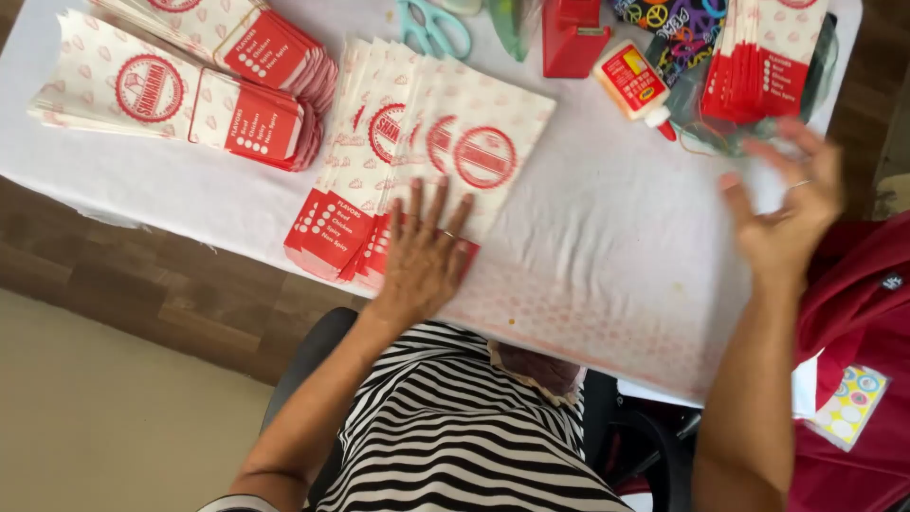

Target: Folding and gluing paper shawarma bags and arranging them in rows on a table.

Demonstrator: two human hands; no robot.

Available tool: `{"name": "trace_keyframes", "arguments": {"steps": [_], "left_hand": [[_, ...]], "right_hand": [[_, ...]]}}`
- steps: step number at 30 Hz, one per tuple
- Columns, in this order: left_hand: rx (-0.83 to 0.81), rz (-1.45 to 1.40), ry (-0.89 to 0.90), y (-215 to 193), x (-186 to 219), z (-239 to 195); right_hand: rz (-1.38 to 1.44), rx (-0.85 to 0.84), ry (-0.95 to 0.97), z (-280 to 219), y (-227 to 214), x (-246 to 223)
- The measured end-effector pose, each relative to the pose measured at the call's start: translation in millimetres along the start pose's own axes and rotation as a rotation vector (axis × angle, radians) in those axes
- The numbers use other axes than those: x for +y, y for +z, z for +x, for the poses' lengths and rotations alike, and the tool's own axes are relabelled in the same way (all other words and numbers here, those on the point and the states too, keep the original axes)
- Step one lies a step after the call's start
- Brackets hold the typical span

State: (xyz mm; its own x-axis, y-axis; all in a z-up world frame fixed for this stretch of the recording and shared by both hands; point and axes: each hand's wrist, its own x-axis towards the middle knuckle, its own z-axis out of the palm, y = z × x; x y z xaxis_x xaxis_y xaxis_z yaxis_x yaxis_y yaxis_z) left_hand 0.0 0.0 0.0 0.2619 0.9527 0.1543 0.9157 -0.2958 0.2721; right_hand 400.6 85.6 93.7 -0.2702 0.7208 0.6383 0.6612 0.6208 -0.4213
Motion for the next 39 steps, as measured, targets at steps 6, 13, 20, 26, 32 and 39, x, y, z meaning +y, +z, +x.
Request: {"name": "trace_keyframes", "arguments": {"steps": [6,13,20,26,32,39], "left_hand": [[-0.004,-0.28,-0.043,24.2,84.2,4.3],[0.045,-0.482,-0.072,31.2,79.5,0.1],[0.286,-0.168,0.115,24.7,60.2,-6.7],[0.376,-0.673,0.533,23.6,102.4,-33.2],[0.336,-0.767,0.573,42.0,112.1,-47.3],[0.5,-0.8,0.607,21.2,120.7,-41.5]], "right_hand": [[0.16,-0.226,0.089,-68.9,78.4,-130.6],[-0.1,-0.23,0.143,-115.4,93.3,-161.7],[-0.109,-0.165,0.25,-135.2,39.3,-159.8],[0.024,-0.137,0.153,-144.9,45.2,-168.0],[0.008,-0.15,0.114,-156.3,46.0,-167.9],[0.041,-0.084,0.069,-158.4,44.1,-177.1]]}}
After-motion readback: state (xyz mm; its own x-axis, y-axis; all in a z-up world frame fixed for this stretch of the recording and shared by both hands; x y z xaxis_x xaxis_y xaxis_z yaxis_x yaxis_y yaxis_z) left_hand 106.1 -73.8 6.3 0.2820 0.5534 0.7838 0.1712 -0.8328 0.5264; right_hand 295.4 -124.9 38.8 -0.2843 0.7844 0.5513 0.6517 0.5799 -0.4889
